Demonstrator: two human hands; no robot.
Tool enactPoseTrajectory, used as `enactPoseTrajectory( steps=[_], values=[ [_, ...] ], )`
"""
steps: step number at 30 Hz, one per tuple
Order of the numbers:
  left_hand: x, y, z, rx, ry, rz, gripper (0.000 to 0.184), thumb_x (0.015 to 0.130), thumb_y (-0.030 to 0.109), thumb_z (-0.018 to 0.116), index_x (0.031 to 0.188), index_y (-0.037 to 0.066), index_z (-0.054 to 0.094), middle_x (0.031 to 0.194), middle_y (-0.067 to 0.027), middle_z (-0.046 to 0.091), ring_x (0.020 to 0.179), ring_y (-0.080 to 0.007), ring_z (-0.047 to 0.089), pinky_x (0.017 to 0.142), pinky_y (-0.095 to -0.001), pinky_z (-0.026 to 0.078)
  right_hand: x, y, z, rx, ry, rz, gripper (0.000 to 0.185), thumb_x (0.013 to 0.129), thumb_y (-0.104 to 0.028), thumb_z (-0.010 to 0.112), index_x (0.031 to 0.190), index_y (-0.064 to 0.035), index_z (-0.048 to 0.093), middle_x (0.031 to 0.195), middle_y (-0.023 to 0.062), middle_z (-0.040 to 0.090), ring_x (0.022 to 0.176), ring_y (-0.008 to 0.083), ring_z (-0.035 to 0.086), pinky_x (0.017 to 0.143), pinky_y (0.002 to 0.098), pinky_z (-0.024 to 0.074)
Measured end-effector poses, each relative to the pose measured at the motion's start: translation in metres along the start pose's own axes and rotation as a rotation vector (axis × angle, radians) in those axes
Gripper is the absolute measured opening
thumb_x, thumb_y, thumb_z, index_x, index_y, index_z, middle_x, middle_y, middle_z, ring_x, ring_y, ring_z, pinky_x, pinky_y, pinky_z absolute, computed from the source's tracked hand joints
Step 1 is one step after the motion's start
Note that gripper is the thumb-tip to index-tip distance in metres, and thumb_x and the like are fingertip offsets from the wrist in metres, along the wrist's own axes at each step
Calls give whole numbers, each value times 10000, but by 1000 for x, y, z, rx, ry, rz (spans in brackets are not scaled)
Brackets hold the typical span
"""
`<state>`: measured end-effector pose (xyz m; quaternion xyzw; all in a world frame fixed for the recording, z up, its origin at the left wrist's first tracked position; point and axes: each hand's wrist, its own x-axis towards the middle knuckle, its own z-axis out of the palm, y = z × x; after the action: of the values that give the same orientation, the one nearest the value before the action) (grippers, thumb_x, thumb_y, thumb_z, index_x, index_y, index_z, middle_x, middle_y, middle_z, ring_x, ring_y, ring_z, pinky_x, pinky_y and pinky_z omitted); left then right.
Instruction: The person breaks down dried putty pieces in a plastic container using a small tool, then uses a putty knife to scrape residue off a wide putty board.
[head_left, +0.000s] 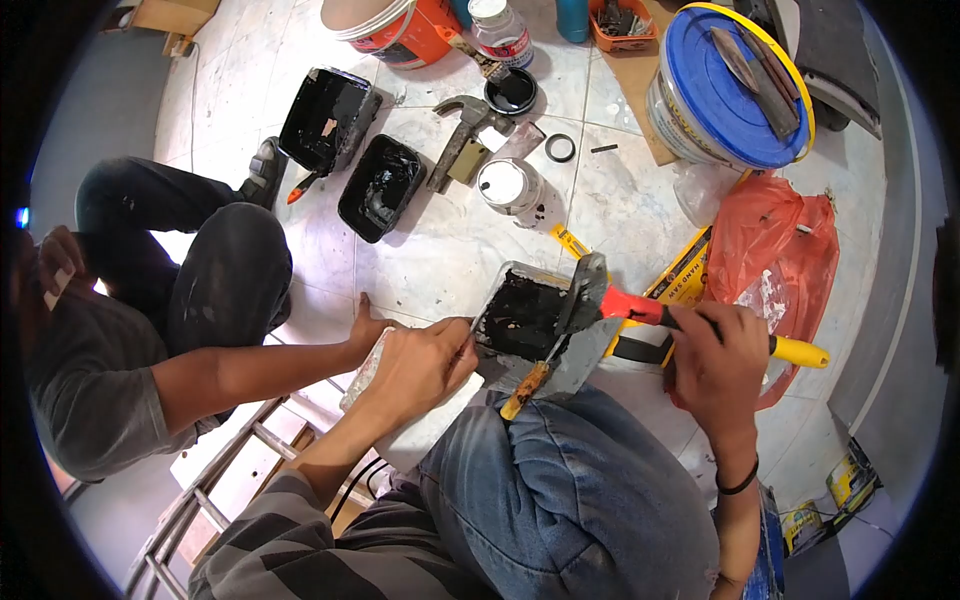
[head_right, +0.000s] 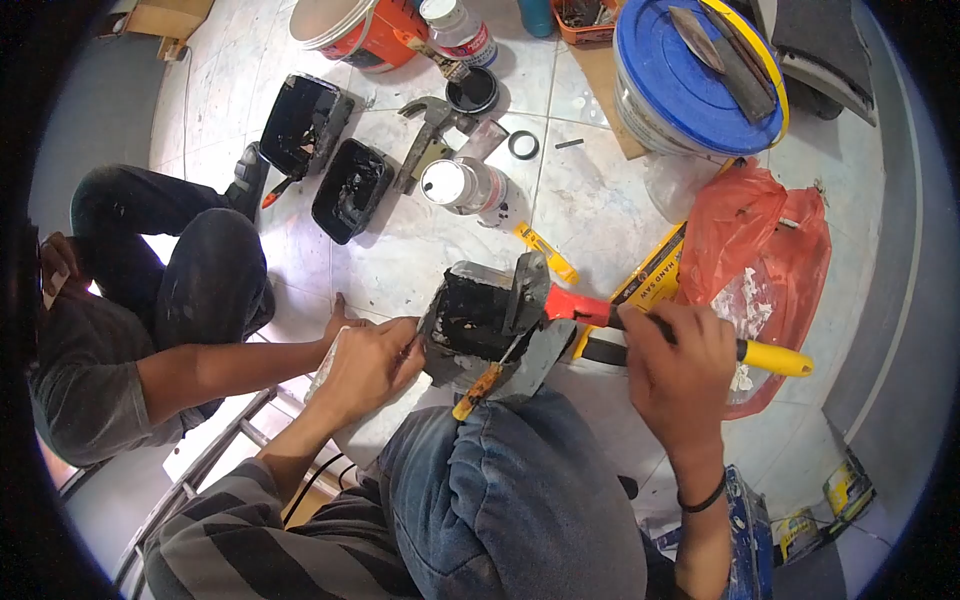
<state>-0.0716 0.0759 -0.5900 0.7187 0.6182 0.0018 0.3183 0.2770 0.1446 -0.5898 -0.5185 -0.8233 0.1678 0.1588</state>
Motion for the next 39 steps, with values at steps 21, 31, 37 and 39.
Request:
enactPoseTrajectory(
  steps=[21,31,37,39],
  values=[
    [6,1,-23,-87,34,-161,195,926,166,650,815,17,588,767,-183,658,652,-407,650,616,-485,496,-13,50,1,1210,-332,628,274,1078,-195,531,1180,10,681,780,17,652,554,28,468,493,193,346],
    [5,-3,-29,-108,37,-199,183,924,171,639,832,21,589,755,-182,641,657,-413,639,605,-494,486,-9,42,3,1186,-404,619,243,1059,-156,548,1152,22,685,850,41,678,589,37,510,527,218,402],
    [7,1,-30,-78,50,-163,169,901,173,648,832,30,589,754,-169,643,651,-406,636,597,-488,487,6,11,5,509,-45,135,256,885,-75,732,1140,-55,719,994,74,692,833,236,623,775,380,474],
    [6,1,-29,-44,79,-105,161,901,173,652,835,39,589,752,-154,648,642,-397,641,590,-480,498,13,-3,-2,359,-31,84,280,856,-82,756,1134,-86,728,993,73,679,872,264,615,802,403,460]
  ],
)
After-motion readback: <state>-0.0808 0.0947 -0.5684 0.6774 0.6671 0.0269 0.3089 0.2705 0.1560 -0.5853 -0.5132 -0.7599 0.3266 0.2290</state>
